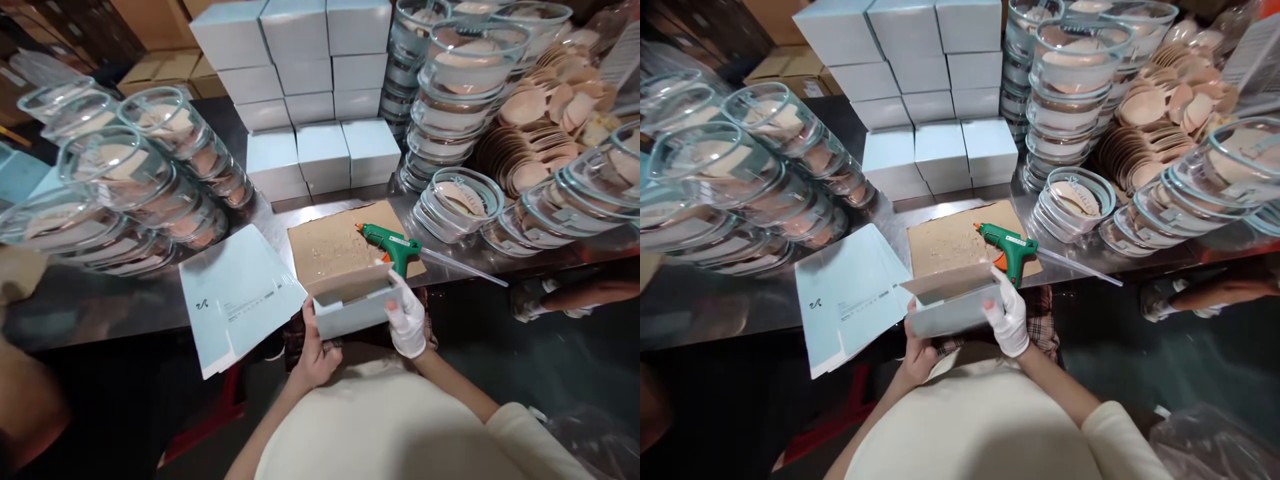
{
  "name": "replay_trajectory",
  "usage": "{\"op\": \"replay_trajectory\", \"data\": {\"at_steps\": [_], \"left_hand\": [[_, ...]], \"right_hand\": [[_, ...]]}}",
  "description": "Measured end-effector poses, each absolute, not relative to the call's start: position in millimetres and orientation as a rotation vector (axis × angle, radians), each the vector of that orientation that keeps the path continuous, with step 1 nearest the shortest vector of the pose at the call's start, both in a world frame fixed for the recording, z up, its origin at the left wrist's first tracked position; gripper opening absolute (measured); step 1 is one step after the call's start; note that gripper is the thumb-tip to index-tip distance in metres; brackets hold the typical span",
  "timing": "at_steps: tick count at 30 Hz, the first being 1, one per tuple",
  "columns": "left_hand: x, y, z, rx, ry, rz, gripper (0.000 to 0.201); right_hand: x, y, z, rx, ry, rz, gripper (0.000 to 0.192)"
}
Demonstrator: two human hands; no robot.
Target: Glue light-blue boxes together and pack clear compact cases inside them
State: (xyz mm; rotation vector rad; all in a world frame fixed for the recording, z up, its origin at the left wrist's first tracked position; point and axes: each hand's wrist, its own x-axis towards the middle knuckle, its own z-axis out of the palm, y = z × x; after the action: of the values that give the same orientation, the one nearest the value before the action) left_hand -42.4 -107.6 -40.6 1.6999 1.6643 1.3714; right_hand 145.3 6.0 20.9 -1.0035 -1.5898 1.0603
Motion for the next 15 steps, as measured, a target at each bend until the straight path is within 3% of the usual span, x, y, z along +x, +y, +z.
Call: {"op": "replay_trajectory", "data": {"at_steps": [2,6,8,10,13,15], "left_hand": [[-34.5,-102.5,-37.9,1.685,1.691,1.487,0.068],[-40.0,-95.4,-29.8,1.806,1.617,1.478,0.051],[-51.5,-96.2,-28.3,1.811,1.601,1.427,0.040],[-62.0,-98.1,-29.2,1.728,1.683,1.466,0.037],[-67.9,-98.2,-31.8,1.533,1.792,1.590,0.035],[-65.1,-96.5,-32.8,1.469,1.800,1.636,0.034]], "right_hand": [[138.9,5.4,24.2,-1.042,-1.475,1.062,0.042],[144.3,9.6,22.5,-1.032,-1.415,1.039,0.048],[159.0,18.3,21.3,-1.101,-1.456,1.058,0.042],[175.1,32.9,22.4,-1.276,-1.541,0.938,0.031],[187.6,61.6,27.1,-1.673,-1.744,0.675,0.038],[186.8,80.1,29.0,-1.875,-1.772,0.742,0.037]]}}
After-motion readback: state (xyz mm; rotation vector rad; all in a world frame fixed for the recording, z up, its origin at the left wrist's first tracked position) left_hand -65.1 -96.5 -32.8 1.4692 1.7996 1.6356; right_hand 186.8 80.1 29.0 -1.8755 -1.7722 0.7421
